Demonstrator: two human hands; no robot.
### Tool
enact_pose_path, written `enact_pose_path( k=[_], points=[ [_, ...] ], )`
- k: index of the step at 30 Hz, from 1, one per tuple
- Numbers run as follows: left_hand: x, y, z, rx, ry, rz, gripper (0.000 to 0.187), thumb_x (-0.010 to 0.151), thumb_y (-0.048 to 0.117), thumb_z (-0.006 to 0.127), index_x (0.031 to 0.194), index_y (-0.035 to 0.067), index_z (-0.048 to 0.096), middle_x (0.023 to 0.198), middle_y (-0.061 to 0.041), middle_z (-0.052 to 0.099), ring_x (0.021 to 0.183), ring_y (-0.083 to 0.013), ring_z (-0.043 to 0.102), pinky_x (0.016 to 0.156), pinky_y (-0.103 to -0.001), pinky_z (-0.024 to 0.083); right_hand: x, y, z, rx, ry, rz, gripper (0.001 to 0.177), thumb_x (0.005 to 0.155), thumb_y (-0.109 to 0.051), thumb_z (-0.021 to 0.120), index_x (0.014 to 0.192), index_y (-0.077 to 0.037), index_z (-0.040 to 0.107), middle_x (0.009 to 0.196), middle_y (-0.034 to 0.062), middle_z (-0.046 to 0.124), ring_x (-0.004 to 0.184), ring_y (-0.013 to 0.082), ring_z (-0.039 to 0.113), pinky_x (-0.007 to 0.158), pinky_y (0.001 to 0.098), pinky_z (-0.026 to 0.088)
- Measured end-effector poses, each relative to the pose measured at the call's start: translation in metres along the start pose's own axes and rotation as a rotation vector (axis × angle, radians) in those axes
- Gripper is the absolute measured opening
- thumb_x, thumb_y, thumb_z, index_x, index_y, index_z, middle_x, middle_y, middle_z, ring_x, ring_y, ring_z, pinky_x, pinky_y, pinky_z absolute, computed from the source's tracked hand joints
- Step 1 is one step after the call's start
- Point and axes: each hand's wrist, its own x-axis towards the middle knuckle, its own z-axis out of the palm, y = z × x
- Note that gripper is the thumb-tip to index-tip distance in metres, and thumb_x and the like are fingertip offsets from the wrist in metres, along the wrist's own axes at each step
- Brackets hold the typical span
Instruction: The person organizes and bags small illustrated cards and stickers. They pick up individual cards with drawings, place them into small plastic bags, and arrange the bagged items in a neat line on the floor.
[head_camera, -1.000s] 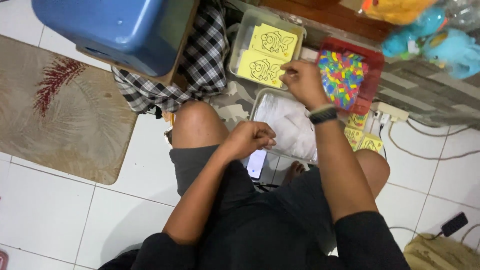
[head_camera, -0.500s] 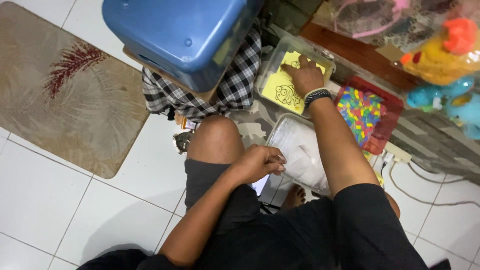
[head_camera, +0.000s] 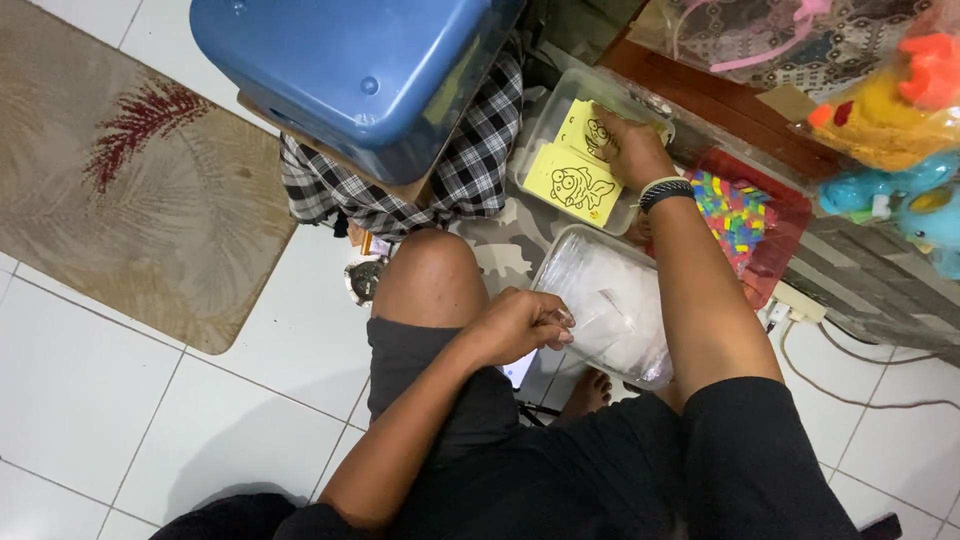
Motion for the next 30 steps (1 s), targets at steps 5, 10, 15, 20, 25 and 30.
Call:
enact_pose_path(
  k=[5,10,15,20,25,30],
  points=[
    [-0.001,0.0,0.001,-0.059,0.0,-0.023,0.014,0.09,0.005,0.073,0.104,0.001,0.071,0.09,-0.02,0.078,0.078,-0.0219,0.077,0.068,-0.033,0.063,0.01,0.047,0.028,-0.029,0.194,-0.061,0.018,0.1,-0.015,0.068,0.117,-0.015,0.075,0.102,0.0156,0.072,0.102,0.0383,0.069,0.09,0.0473,0.054],
    [-0.003,0.003,-0.001,-0.108,0.056,-0.034,0.018,0.09,0.0,0.073,0.108,-0.003,0.071,0.094,-0.026,0.076,0.084,-0.0307,0.077,0.07,-0.037,0.065,-0.023,0.003,-0.014,-0.174,0.562,-0.144,0.008,0.093,-0.015,0.078,0.097,-0.012,0.083,0.091,0.0107,0.065,0.089,0.0339,0.067,0.079,0.0424,0.056],
    [0.009,-0.013,0.001,-0.084,0.292,0.041,0.02,0.087,0.013,0.079,0.106,0.007,0.077,0.089,-0.018,0.078,0.086,-0.0299,0.077,0.071,-0.042,0.063,-0.103,-0.047,-0.059,0.239,0.788,-0.144,0.011,0.103,0.0,0.072,0.11,-0.001,0.079,0.096,0.0212,0.075,0.095,0.0414,0.072,0.087,0.045,0.054],
    [0.017,-0.01,-0.002,-0.398,0.304,0.061,0.022,0.09,0.003,0.075,0.112,-0.002,0.072,0.095,-0.024,0.077,0.083,-0.0241,0.076,0.071,-0.034,0.065,-0.197,-0.072,-0.059,0.556,0.839,0.058,0.02,0.108,-0.014,0.069,0.119,0.0,0.078,0.1,0.0233,0.075,0.097,0.025,0.069,0.087,0.0408,0.053],
    [0.019,0.009,0.01,-0.436,0.259,0.066,0.024,0.09,0.003,0.076,0.112,-0.004,0.07,0.098,-0.022,0.077,0.084,-0.0226,0.077,0.073,-0.032,0.066,-0.272,-0.08,-0.045,0.843,0.959,0.254,0.025,0.106,-0.01,0.076,0.129,0.0,0.073,0.09,0.0124,0.072,0.092,0.0112,0.062,0.086,0.0332,0.054],
    [0.022,0.034,0.032,-0.323,0.116,0.122,0.02,0.092,0.004,0.07,0.11,-0.005,0.068,0.099,-0.014,0.079,0.09,-0.0201,0.078,0.077,-0.026,0.061,-0.335,-0.103,-0.076,1.211,0.896,0.316,0.107,0.096,0.021,0.066,0.172,-0.025,0.007,0.141,0.0203,0.063,0.115,0.0228,0.07,0.086,0.0272,0.064]
  ],
)
